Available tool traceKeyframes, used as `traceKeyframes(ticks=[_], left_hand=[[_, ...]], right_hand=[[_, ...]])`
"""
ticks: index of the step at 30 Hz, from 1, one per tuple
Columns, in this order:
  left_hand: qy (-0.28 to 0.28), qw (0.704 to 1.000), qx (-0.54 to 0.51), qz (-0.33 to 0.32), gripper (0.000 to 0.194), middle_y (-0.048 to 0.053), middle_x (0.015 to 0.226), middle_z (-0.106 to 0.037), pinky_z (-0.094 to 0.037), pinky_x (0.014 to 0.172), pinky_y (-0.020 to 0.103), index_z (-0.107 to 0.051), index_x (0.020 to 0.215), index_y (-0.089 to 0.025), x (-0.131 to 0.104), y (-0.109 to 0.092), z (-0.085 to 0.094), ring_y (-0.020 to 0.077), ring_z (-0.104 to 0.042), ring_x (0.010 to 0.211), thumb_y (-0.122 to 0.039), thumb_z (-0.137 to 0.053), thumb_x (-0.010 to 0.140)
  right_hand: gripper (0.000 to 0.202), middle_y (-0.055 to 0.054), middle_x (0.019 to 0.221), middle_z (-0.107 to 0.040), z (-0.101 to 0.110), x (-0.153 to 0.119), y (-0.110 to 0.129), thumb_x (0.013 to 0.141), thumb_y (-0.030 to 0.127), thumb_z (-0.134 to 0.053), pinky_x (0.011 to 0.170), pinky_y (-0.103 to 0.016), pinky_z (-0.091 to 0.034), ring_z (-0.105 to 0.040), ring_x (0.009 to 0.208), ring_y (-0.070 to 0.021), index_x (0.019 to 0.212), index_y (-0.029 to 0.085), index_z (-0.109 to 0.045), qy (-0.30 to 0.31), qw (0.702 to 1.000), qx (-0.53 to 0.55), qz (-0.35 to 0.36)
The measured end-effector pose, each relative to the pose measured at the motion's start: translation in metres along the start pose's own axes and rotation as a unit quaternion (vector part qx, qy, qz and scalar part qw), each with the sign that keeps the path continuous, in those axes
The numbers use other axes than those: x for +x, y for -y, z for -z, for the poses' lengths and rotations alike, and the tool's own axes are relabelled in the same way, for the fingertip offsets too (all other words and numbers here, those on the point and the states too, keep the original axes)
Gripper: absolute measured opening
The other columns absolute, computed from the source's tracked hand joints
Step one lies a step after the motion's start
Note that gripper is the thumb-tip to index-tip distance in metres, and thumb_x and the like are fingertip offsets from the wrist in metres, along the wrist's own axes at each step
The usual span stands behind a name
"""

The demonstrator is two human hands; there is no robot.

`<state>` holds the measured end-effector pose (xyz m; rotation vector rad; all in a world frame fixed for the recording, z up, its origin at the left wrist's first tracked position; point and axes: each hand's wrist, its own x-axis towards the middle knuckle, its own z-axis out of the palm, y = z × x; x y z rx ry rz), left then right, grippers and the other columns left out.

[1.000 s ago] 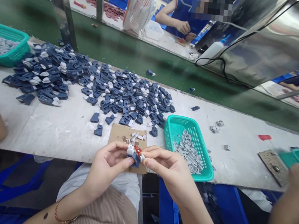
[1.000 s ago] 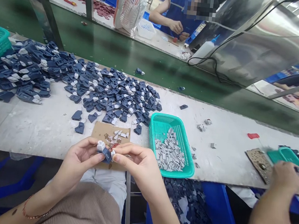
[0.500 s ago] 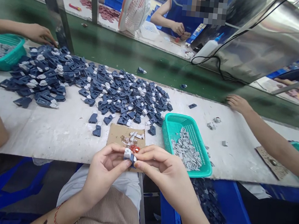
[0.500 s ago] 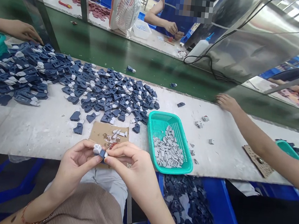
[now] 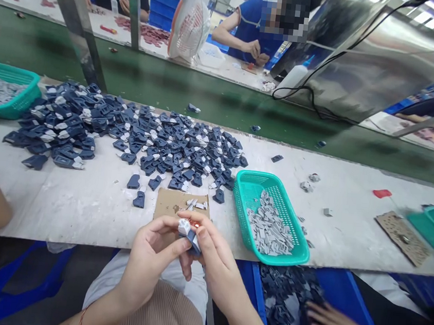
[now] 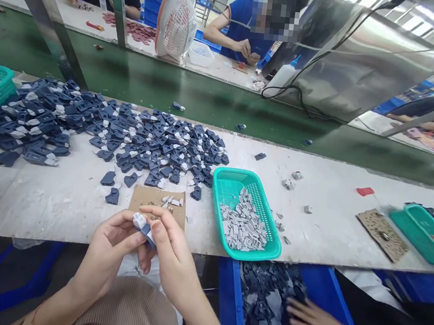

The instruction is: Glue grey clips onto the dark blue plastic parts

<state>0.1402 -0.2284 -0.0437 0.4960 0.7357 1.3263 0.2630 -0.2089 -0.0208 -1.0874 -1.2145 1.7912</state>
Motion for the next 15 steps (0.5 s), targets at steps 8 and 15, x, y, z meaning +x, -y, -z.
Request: traceKeyframes(ticks=[8,15], left_hand=[[-0.073,0.995,0.053,-0.05,0.011,0.001,0.089,-0.073,-0.052,0.081,0.017,-0.07,0.085,-0.02,0.003,0.005,-0.005,0.0122,-0.067,0.088,-0.02,-0.077,0.076],[-0.049,0.997,0.035,-0.038,0.022,0.0,0.091,-0.068,-0.052,0.075,0.018,-0.063,0.091,-0.022,0.009,0.009,-0.016,0.0125,-0.064,0.085,-0.022,-0.077,0.075]], right_hand=[[0.031,-0.005,0.111,-0.065,-0.008,0.0,0.002,0.098,0.044,-0.047,0.076,-0.025,-0.052,-0.061,0.097,-0.0185,0.111,0.026,-0.067,-0.104,0.989,-0.08,0.07],[0.029,-0.004,0.107,-0.068,-0.012,0.01,-0.001,0.097,0.043,-0.047,0.088,-0.026,-0.049,-0.062,0.102,-0.0185,0.11,0.025,-0.065,-0.15,0.976,-0.091,0.125]])
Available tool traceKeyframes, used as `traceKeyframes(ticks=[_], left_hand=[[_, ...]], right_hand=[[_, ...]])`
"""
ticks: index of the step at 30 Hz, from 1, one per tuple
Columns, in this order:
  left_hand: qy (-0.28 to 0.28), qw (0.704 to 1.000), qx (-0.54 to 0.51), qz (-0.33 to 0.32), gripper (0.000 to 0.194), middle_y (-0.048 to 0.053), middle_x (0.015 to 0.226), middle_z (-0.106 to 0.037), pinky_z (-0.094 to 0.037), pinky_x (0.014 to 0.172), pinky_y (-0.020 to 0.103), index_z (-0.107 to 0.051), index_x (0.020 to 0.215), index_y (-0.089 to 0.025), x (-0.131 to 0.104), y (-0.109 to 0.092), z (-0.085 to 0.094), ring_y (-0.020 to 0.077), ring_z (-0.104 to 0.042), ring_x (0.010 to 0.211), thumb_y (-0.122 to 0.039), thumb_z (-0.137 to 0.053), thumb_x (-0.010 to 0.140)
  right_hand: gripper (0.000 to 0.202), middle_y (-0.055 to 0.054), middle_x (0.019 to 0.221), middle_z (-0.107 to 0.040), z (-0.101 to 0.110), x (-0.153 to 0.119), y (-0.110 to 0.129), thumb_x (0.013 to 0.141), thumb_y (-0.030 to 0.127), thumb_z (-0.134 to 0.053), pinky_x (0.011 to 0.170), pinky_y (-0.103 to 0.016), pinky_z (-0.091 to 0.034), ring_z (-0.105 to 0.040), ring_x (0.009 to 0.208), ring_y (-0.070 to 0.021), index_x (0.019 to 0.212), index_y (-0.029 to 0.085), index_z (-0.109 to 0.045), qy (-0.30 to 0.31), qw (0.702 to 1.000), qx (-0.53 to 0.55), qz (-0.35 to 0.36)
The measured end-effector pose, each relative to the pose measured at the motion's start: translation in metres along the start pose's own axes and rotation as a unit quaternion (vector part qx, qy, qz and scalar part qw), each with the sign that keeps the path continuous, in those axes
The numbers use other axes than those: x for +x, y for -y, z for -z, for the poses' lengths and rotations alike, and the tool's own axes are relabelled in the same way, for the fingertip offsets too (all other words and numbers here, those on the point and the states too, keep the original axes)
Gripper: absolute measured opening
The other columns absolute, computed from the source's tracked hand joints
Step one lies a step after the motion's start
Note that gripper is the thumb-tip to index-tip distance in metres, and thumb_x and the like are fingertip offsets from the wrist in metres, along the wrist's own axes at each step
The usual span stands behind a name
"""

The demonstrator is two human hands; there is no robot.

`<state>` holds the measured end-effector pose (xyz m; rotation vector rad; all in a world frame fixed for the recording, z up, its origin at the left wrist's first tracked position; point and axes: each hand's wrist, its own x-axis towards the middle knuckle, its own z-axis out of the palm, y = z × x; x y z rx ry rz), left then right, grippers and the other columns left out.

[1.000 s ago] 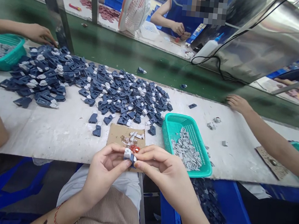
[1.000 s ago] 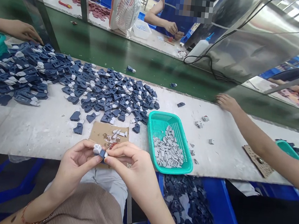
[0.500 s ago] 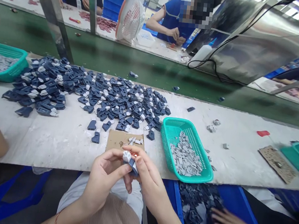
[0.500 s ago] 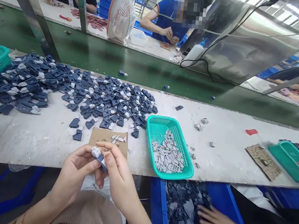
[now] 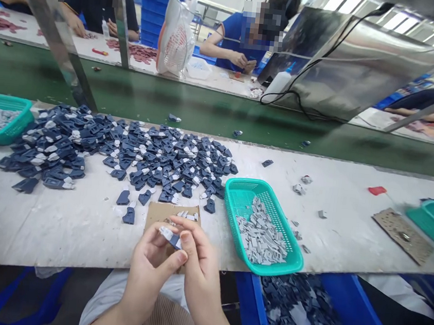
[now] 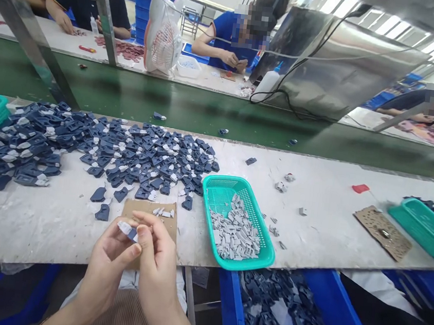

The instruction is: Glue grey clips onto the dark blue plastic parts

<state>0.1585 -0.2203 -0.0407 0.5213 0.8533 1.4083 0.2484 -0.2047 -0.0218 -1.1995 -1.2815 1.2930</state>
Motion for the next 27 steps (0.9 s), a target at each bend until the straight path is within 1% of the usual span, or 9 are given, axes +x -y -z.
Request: traceKeyframes(ticks=[4,6,8,11,12,14,18,23,27], left_hand=[[-0.019,0.999,-0.017,0.043,0.034,0.004,0.094,-0.069,-0.054,0.068,0.021,-0.059,0.107,-0.022,0.008,-0.001,-0.005,0.0148,-0.066,0.08,-0.026,-0.075,0.077],[-0.041,0.997,-0.035,0.046,0.044,0.005,0.097,-0.07,-0.056,0.067,0.023,-0.054,0.119,-0.024,0.014,-0.006,-0.005,0.0158,-0.069,0.077,-0.029,-0.072,0.079],[-0.059,0.997,-0.031,0.036,0.052,0.005,0.1,-0.071,-0.057,0.069,0.025,-0.048,0.128,-0.027,0.022,-0.016,-0.001,0.0158,-0.07,0.075,-0.03,-0.07,0.081],[-0.063,0.998,0.004,0.007,0.055,0.004,0.098,-0.073,-0.058,0.064,0.023,-0.047,0.13,-0.027,0.039,-0.035,0.008,0.0125,-0.069,0.065,-0.027,-0.071,0.08],[-0.066,0.998,0.014,-0.008,0.053,0.004,0.095,-0.073,-0.058,0.061,0.022,-0.049,0.127,-0.026,0.046,-0.042,0.012,0.0113,-0.067,0.061,-0.025,-0.072,0.078],[-0.078,0.996,0.034,-0.04,0.048,0.003,0.089,-0.073,-0.057,0.059,0.021,-0.053,0.119,-0.022,0.065,-0.056,0.019,0.0101,-0.065,0.057,-0.022,-0.073,0.075],[-0.117,0.975,0.149,-0.113,0.038,0.004,0.087,-0.074,-0.057,0.064,0.024,-0.051,0.108,-0.019,0.118,-0.084,0.031,0.0105,-0.064,0.058,-0.018,-0.07,0.075],[-0.157,0.907,0.359,-0.152,0.024,0.009,0.096,-0.072,-0.057,0.073,0.027,-0.054,0.103,-0.015,0.209,-0.118,0.047,0.0114,-0.067,0.066,-0.017,-0.062,0.081],[-0.183,0.836,0.497,-0.146,0.021,0.008,0.1,-0.068,-0.056,0.073,0.031,-0.06,0.102,-0.011,0.284,-0.144,0.061,0.0142,-0.066,0.072,-0.013,-0.065,0.081]], right_hand=[[0.041,-0.004,0.093,-0.067,0.01,0.003,-0.002,0.101,0.048,-0.032,0.069,-0.026,-0.05,-0.063,0.081,-0.0169,0.123,0.026,-0.059,0.044,0.998,0.032,-0.03],[0.044,-0.002,0.075,-0.064,0.031,0.008,0.001,0.101,0.048,-0.031,0.059,-0.026,-0.047,-0.059,0.065,-0.0162,0.123,0.023,-0.059,0.068,0.997,-0.014,-0.034],[0.039,-0.003,0.074,-0.064,0.065,0.019,0.004,0.1,0.044,-0.037,0.063,-0.028,-0.047,-0.059,0.068,-0.0178,0.112,0.02,-0.065,0.035,0.988,-0.147,-0.004],[0.031,-0.008,0.099,-0.066,0.131,0.041,0.003,0.096,0.034,-0.041,0.076,-0.034,-0.048,-0.061,0.089,-0.0235,0.103,0.019,-0.067,-0.043,0.902,-0.428,0.043],[0.031,-0.01,0.103,-0.066,0.152,0.048,0.001,0.096,0.03,-0.038,0.082,-0.038,-0.048,-0.06,0.096,-0.0254,0.104,0.018,-0.066,-0.029,0.856,-0.514,0.053],[0.029,-0.012,0.105,-0.065,0.185,0.061,-0.005,0.09,0.021,-0.041,0.087,-0.043,-0.046,-0.058,0.101,-0.0292,0.102,0.017,-0.067,0.0,0.829,-0.557,0.048],[0.026,-0.011,0.096,-0.065,0.213,0.073,-0.016,0.086,0.017,-0.045,0.084,-0.041,-0.049,-0.06,0.095,-0.0278,0.095,0.019,-0.07,0.085,0.809,-0.58,0.047],[0.024,-0.009,0.088,-0.063,0.219,0.078,-0.02,0.084,0.015,-0.046,0.077,-0.038,-0.051,-0.062,0.088,-0.0266,0.087,0.021,-0.069,0.126,0.798,-0.586,0.058],[0.02,-0.008,0.087,-0.061,0.229,0.081,-0.027,0.087,0.021,-0.043,0.074,-0.038,-0.051,-0.061,0.085,-0.0257,0.079,0.023,-0.062,0.127,0.817,-0.558,0.065]])
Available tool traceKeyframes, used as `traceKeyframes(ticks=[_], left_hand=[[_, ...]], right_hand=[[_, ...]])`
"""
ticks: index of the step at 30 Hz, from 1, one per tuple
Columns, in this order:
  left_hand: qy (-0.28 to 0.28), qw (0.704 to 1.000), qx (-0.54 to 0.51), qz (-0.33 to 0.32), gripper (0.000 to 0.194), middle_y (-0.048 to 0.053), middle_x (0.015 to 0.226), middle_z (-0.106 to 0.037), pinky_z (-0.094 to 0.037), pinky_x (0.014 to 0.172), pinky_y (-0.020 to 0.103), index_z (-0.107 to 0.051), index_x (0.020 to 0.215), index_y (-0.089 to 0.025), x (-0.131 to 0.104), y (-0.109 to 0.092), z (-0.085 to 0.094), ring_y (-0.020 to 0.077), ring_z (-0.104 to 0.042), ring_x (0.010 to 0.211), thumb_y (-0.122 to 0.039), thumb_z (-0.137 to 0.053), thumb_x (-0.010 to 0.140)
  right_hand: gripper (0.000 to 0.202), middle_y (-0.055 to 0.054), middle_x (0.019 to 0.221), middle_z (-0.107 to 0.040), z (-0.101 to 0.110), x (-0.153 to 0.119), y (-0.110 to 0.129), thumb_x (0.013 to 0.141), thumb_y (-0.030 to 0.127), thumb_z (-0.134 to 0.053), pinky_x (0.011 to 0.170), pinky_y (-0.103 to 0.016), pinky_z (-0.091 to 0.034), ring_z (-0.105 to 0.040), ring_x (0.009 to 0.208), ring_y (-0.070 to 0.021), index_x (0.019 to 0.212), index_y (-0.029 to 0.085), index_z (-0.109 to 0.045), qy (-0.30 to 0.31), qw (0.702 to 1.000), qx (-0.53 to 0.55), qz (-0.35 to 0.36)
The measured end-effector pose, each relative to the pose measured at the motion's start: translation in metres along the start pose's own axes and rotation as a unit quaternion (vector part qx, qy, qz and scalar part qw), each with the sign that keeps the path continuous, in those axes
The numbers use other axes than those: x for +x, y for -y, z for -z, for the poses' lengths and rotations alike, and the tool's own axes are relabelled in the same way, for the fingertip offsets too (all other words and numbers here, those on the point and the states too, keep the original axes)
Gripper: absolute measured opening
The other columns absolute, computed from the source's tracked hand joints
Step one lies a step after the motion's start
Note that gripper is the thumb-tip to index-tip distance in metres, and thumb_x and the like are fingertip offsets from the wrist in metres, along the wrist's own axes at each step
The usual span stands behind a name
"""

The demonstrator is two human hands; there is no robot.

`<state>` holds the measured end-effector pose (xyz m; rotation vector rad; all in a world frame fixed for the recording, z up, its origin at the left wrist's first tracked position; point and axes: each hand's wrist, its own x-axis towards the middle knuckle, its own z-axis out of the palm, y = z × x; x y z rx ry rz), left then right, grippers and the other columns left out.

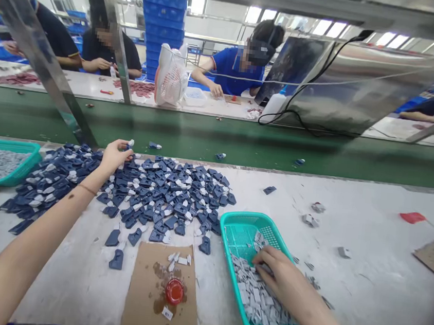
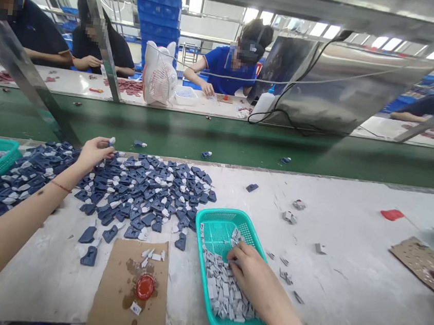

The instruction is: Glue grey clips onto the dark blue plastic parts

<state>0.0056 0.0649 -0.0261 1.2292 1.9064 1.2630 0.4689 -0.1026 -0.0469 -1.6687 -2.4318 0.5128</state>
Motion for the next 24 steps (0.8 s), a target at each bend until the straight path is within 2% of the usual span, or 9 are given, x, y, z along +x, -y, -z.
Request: traceKeyframes(ticks=[4,8,11,14,17,19,21,24], left_hand=[[0.006,0.987,0.161,-0.02,0.022,0.008,0.111,-0.064,-0.052,0.087,0.043,-0.063,0.105,-0.012,0.056,0.001,-0.006,0.0225,-0.062,0.1,-0.026,-0.063,0.088],[0.047,0.963,0.264,-0.033,0.026,0.009,0.114,-0.063,-0.049,0.091,0.046,-0.062,0.108,-0.014,0.084,0.002,-0.012,0.0237,-0.061,0.104,-0.031,-0.061,0.09],[0.08,0.948,0.303,-0.062,0.028,0.01,0.119,-0.061,-0.044,0.097,0.05,-0.062,0.109,-0.014,0.091,0.004,-0.021,0.0256,-0.057,0.11,-0.034,-0.06,0.09],[0.127,0.938,0.303,-0.115,0.029,0.01,0.126,-0.058,-0.035,0.103,0.051,-0.063,0.109,-0.015,0.094,0.004,-0.031,0.0274,-0.051,0.119,-0.033,-0.062,0.087],[0.178,0.931,0.281,-0.147,0.02,0.009,0.116,-0.065,-0.034,0.104,0.043,-0.069,0.094,-0.015,0.095,0.004,-0.04,0.028,-0.053,0.117,-0.024,-0.071,0.076],[0.188,0.934,0.266,-0.147,0.011,0.008,0.103,-0.07,-0.036,0.103,0.039,-0.07,0.08,-0.016,0.095,0.003,-0.042,0.0281,-0.058,0.111,-0.017,-0.074,0.07],[0.178,0.942,0.249,-0.137,0.006,0.006,0.094,-0.07,-0.039,0.101,0.042,-0.067,0.074,-0.015,0.093,0.001,-0.041,0.026,-0.061,0.104,-0.015,-0.073,0.072],[0.136,0.963,0.2,-0.122,0.009,0.004,0.09,-0.07,-0.042,0.098,0.047,-0.064,0.077,-0.013,0.082,-0.006,-0.035,0.0222,-0.063,0.096,-0.019,-0.07,0.079]], right_hand=[[0.023,-0.008,0.086,-0.062,0.002,-0.001,-0.006,0.09,0.029,-0.042,0.073,-0.038,-0.051,-0.061,0.083,-0.0257,0.077,0.024,-0.061,-0.004,0.999,0.042,0.0],[0.022,-0.007,0.082,-0.066,0.013,0.005,0.006,0.088,0.039,-0.05,0.067,-0.035,-0.051,-0.063,0.076,-0.0247,0.079,0.024,-0.063,-0.021,0.988,0.14,-0.063],[0.025,-0.007,0.08,-0.069,0.016,0.018,0.021,0.083,0.045,-0.056,0.065,-0.033,-0.053,-0.065,0.072,-0.0237,0.08,0.021,-0.065,-0.038,0.956,0.258,-0.133],[0.026,-0.007,0.078,-0.07,0.008,0.034,0.028,0.079,0.042,-0.059,0.063,-0.033,-0.055,-0.066,0.071,-0.0231,0.083,0.017,-0.067,-0.028,0.932,0.32,-0.168],[0.025,-0.007,0.074,-0.071,-0.005,0.042,0.027,0.078,0.034,-0.055,0.061,-0.034,-0.055,-0.066,0.066,-0.0223,0.087,0.015,-0.069,-0.023,0.936,0.302,-0.181],[0.023,-0.008,0.076,-0.071,-0.01,0.041,0.024,0.079,0.029,-0.052,0.063,-0.035,-0.054,-0.066,0.067,-0.0227,0.085,0.015,-0.069,-0.028,0.944,0.273,-0.183],[0.023,-0.009,0.079,-0.071,-0.011,0.036,0.022,0.081,0.024,-0.048,0.067,-0.037,-0.053,-0.066,0.072,-0.0239,0.086,0.015,-0.069,-0.039,0.954,0.239,-0.178],[0.026,-0.01,0.09,-0.069,-0.005,0.028,0.023,0.084,0.02,-0.045,0.076,-0.041,-0.05,-0.064,0.079,-0.025,0.094,0.017,-0.069,-0.046,0.967,0.2,-0.148]])
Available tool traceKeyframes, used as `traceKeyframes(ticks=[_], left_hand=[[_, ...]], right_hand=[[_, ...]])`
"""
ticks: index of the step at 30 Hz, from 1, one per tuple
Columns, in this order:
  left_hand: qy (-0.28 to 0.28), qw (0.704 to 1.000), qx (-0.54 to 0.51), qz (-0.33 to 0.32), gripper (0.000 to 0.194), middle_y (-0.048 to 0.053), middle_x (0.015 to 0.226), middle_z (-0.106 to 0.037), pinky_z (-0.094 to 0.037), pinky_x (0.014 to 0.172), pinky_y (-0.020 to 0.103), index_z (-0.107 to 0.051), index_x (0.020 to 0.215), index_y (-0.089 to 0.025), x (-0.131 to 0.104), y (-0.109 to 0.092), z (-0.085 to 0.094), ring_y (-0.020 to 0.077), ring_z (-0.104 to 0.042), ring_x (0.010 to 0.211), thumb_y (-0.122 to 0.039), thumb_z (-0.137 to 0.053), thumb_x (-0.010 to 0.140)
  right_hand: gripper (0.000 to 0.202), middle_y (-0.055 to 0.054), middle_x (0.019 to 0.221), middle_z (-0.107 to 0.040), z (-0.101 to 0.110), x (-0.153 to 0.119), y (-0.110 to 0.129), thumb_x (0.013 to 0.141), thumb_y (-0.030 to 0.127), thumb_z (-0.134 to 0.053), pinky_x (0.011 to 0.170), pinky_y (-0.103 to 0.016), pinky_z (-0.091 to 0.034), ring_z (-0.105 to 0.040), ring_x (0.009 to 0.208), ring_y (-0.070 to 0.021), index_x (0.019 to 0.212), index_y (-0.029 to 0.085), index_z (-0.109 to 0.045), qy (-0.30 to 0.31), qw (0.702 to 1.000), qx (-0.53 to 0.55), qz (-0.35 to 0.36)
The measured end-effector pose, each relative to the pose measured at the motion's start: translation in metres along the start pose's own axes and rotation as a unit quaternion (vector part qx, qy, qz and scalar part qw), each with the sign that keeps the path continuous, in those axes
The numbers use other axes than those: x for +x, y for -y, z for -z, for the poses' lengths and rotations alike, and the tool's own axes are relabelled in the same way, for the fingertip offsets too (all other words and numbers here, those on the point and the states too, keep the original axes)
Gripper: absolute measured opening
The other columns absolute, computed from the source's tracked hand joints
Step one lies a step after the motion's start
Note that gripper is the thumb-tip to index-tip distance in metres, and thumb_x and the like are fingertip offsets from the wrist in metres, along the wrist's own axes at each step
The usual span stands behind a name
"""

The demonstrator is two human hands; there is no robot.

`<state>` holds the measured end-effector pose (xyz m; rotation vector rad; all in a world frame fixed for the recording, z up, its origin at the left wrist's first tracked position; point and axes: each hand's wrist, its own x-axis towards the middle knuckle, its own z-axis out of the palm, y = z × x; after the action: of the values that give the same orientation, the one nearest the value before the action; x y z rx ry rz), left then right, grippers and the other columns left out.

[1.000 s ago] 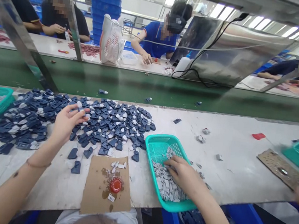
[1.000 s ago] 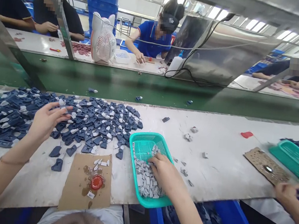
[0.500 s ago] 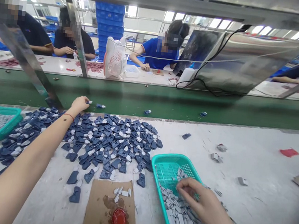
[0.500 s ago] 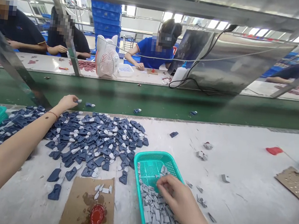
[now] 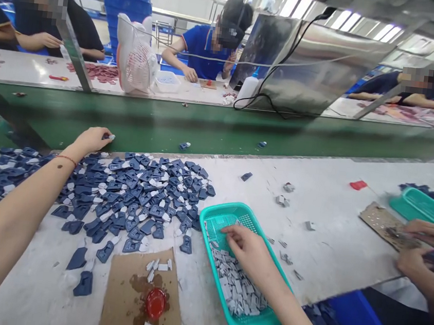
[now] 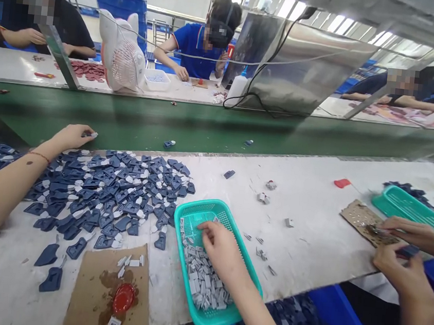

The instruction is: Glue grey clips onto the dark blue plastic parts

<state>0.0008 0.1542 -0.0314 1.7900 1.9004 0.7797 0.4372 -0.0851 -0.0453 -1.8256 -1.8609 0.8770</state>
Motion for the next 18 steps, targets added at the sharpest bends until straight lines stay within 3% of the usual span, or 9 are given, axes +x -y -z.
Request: traceKeyframes(ticks=[4,8,13,18], left_hand=[[-0.097,0.988,-0.123,0.015,0.021,0.003,0.095,-0.071,-0.047,0.096,0.041,-0.059,0.101,-0.01,-0.026,-0.017,0.007,0.0179,-0.062,0.096,-0.023,-0.064,0.086],[-0.146,0.952,-0.268,0.02,0.031,0.007,0.102,-0.072,-0.051,0.087,0.032,-0.055,0.112,-0.007,-0.064,-0.037,0.011,0.015,-0.063,0.093,-0.026,-0.061,0.088],[-0.122,0.906,-0.402,0.048,0.016,0.009,0.099,-0.072,-0.051,0.073,0.021,-0.063,0.099,-0.009,-0.13,-0.061,0.021,0.0129,-0.063,0.087,-0.021,-0.061,0.088],[-0.054,0.859,-0.493,0.125,0.008,0.007,0.093,-0.073,-0.056,0.064,0.018,-0.066,0.085,-0.013,-0.2,-0.073,0.031,0.0125,-0.065,0.078,-0.02,-0.063,0.087]], right_hand=[[0.025,-0.008,0.107,-0.065,0.005,-0.006,0.006,0.09,0.022,-0.048,0.086,-0.039,-0.048,-0.061,0.098,-0.0246,0.105,0.023,-0.067,0.069,0.988,-0.046,0.131],[0.019,-0.007,0.093,-0.068,0.0,-0.001,0.006,0.091,0.025,-0.052,0.072,-0.032,-0.052,-0.064,0.082,-0.0214,0.097,0.019,-0.069,0.087,0.988,-0.066,0.113],[0.022,-0.007,0.087,-0.073,-0.006,0.007,0.004,0.091,0.026,-0.051,0.069,-0.03,-0.054,-0.068,0.079,-0.0217,0.087,0.017,-0.071,0.07,0.991,-0.083,0.077],[0.025,-0.008,0.082,-0.071,-0.002,0.003,0.005,0.092,0.02,-0.044,0.063,-0.033,-0.054,-0.068,0.073,-0.0232,0.101,0.014,-0.066,0.04,0.985,-0.139,0.093]])
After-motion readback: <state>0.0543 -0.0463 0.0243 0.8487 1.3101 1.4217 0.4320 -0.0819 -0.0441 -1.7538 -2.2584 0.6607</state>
